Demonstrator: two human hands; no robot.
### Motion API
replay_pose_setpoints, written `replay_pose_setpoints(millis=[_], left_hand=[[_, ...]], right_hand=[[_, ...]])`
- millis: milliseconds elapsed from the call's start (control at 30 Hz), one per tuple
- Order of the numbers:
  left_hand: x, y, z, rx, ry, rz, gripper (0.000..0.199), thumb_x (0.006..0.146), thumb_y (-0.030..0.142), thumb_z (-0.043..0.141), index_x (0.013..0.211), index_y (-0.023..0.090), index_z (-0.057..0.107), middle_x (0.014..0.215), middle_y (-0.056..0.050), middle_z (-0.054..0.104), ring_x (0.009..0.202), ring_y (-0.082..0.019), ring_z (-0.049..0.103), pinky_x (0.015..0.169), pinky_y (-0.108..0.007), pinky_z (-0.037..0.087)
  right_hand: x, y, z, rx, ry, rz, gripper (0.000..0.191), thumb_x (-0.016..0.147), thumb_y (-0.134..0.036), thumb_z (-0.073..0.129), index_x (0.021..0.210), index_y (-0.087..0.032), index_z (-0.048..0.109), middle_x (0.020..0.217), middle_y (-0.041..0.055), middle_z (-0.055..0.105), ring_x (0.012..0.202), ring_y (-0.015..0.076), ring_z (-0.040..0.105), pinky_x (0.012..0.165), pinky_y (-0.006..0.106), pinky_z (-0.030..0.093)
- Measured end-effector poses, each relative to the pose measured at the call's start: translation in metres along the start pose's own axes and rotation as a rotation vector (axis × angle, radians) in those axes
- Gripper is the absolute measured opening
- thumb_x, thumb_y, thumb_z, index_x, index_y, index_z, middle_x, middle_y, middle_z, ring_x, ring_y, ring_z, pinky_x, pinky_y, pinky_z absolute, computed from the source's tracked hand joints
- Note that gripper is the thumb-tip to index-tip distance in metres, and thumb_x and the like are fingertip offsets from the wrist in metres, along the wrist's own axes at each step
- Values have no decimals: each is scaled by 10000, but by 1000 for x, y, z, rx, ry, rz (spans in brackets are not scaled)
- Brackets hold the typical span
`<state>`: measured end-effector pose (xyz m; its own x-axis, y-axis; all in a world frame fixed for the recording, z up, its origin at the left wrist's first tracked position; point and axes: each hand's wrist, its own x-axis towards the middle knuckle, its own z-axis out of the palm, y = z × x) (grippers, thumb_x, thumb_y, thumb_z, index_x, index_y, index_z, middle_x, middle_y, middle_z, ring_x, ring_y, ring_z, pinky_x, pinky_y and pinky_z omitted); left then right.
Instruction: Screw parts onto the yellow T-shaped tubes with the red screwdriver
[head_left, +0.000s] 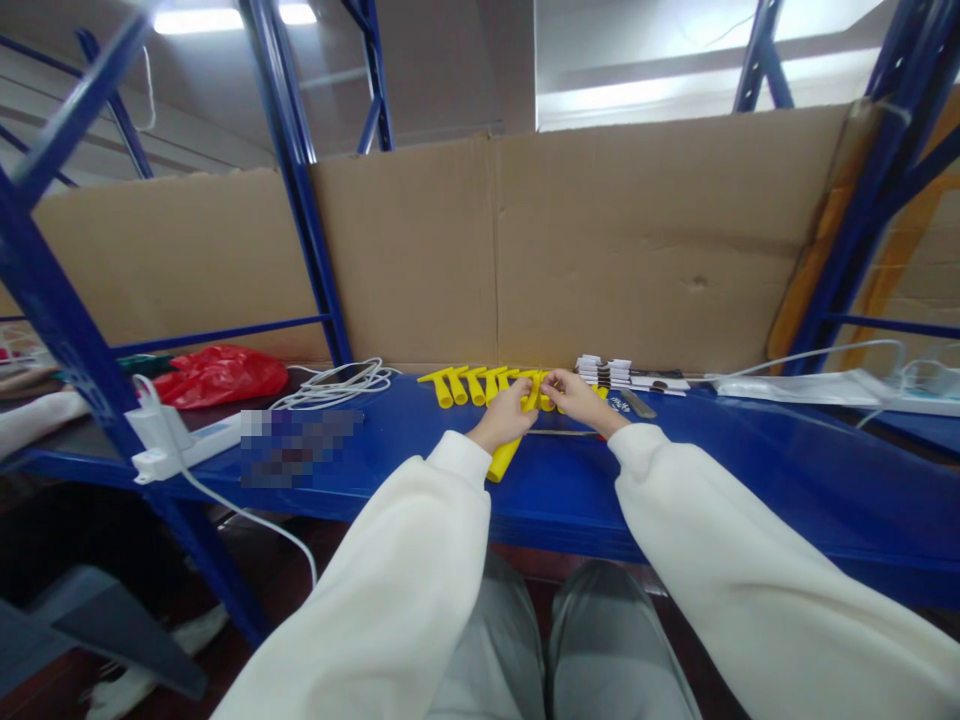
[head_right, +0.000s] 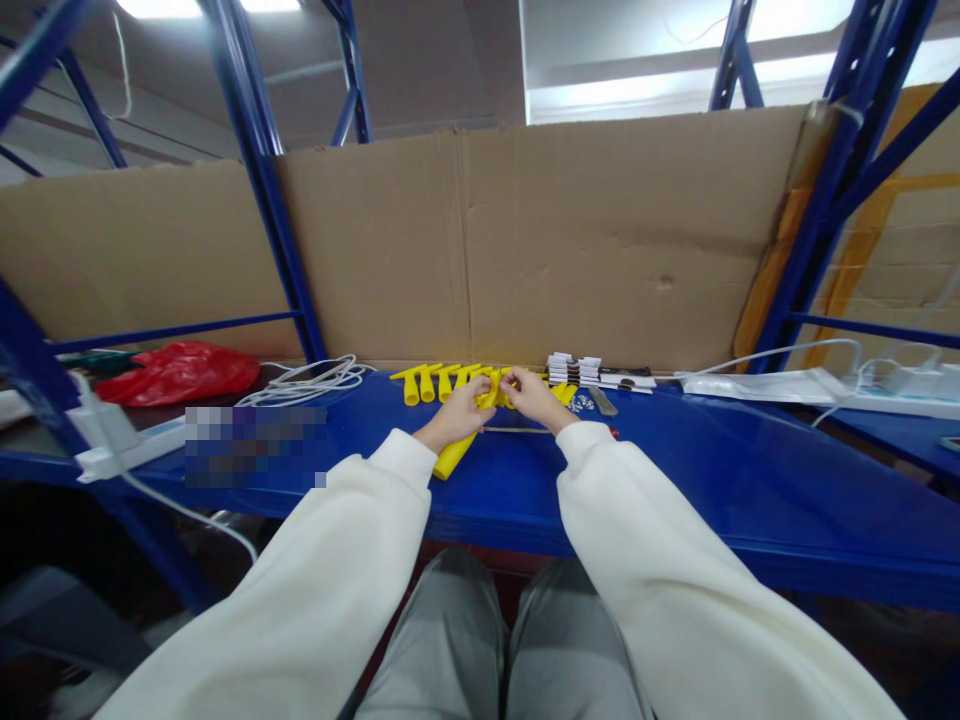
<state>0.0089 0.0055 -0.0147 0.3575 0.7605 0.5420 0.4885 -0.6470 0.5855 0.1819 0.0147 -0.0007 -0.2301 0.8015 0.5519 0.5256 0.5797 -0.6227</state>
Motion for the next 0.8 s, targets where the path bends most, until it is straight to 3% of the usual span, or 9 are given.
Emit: replay_pose_setpoints(millis=[167, 433, 567, 700, 800], left_hand=[[-1, 1, -1, -25, -8, 27, 394, 762, 107, 633, 1152, 163, 617, 1201, -118, 700, 1193, -280, 646, 1026, -455, 524], [-2, 3, 0, -97, -9, 46, 417, 746, 114, 647, 1156, 186, 632, 1193, -99, 709, 1129, -255, 677, 1020, -451, 529], [0, 3, -2, -82, 87, -32, 390, 728, 67, 657, 1095, 193, 627, 1174, -104, 720, 1174, -271, 658, 1041, -450, 508], [1, 4, -6, -119, 183, -151, 372, 724, 46, 670, 1061, 190, 604, 1197, -123, 708, 1117, -264, 679, 907, -393, 578], [1, 7, -8, -215, 195, -256, 414, 735, 53, 680, 1116, 176, 574, 1287, -151, 667, 804, -174, 717, 670, -286, 596]], right_hand=[[0, 3, -1, 158, -9, 14, 234, 786, -434, 619, 751, -224, 522, 582, -34, 532, 545, 136, 520, 558, 272, 459], [-2, -5, -3, 201, -31, 116, 166, 770, -316, 644, 710, -215, 526, 518, -54, 521, 490, 111, 508, 538, 241, 434], [-1, -9, -4, 178, -30, 128, 143, 793, -298, 615, 727, -218, 517, 510, -56, 514, 484, 109, 491, 529, 232, 424], [2, -2, -32, -5, 103, 114, 82, 814, -263, 569, 757, -205, 565, 618, -4, 607, 564, 136, 548, 587, 257, 461], [-4, 19, -71, -322, 199, 195, 69, 782, -193, 583, 736, -181, 633, 747, 65, 700, 715, 179, 633, 709, 277, 488]])
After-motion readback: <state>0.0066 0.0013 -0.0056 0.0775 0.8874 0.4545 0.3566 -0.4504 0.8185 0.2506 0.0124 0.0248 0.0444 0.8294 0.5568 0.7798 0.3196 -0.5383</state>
